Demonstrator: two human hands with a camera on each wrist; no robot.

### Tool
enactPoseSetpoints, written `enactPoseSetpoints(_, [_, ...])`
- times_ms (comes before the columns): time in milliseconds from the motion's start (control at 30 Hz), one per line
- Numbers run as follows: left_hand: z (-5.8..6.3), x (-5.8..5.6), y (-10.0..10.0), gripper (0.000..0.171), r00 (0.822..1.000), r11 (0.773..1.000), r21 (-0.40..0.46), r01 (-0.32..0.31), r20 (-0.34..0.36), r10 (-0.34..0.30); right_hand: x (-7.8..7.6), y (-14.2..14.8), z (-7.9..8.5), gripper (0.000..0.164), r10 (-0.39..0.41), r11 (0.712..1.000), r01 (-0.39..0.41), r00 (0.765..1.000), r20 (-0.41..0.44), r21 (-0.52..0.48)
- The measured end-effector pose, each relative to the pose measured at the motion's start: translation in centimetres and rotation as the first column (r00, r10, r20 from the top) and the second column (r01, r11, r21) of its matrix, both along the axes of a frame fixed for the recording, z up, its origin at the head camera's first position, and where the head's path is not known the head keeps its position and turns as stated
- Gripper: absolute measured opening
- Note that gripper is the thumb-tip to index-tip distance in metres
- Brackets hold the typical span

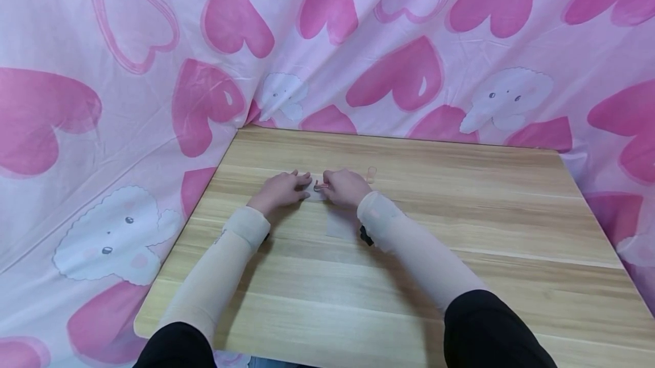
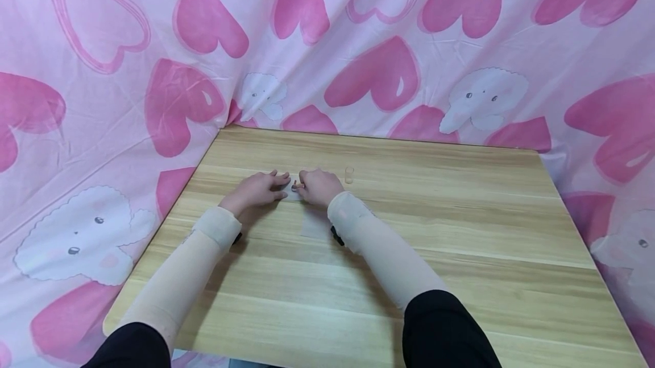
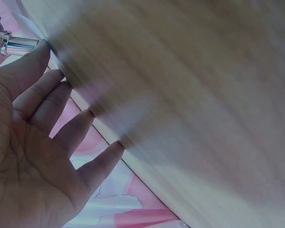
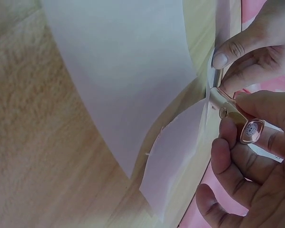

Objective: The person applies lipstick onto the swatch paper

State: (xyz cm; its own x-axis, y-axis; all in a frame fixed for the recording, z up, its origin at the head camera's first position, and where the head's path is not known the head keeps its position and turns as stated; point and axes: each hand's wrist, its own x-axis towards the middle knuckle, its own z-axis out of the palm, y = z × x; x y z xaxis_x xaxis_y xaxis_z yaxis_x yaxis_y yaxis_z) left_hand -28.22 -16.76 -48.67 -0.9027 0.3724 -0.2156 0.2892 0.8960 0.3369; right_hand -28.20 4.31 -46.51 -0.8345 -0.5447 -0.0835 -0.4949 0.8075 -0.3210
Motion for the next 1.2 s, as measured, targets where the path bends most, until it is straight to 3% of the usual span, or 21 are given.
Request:
enactPoseSetpoints(800, [0.17,0.16,0.08,0.051,1.000,1.000,0.006,-0.007,0.010,0.007,0.48,0.18,-0.21,0.017,0.035,0.999,-0.036,0.999,-0.015,-0.019])
enactPoseSetpoints(1200, [0.22,0.17,0.10,0.050,1.000,1.000,-0.007,0.000,0.007,0.000,0.96,0.50,-0.63,0.016,0.045,0.998,-0.044,0.999,0.025,-0.055])
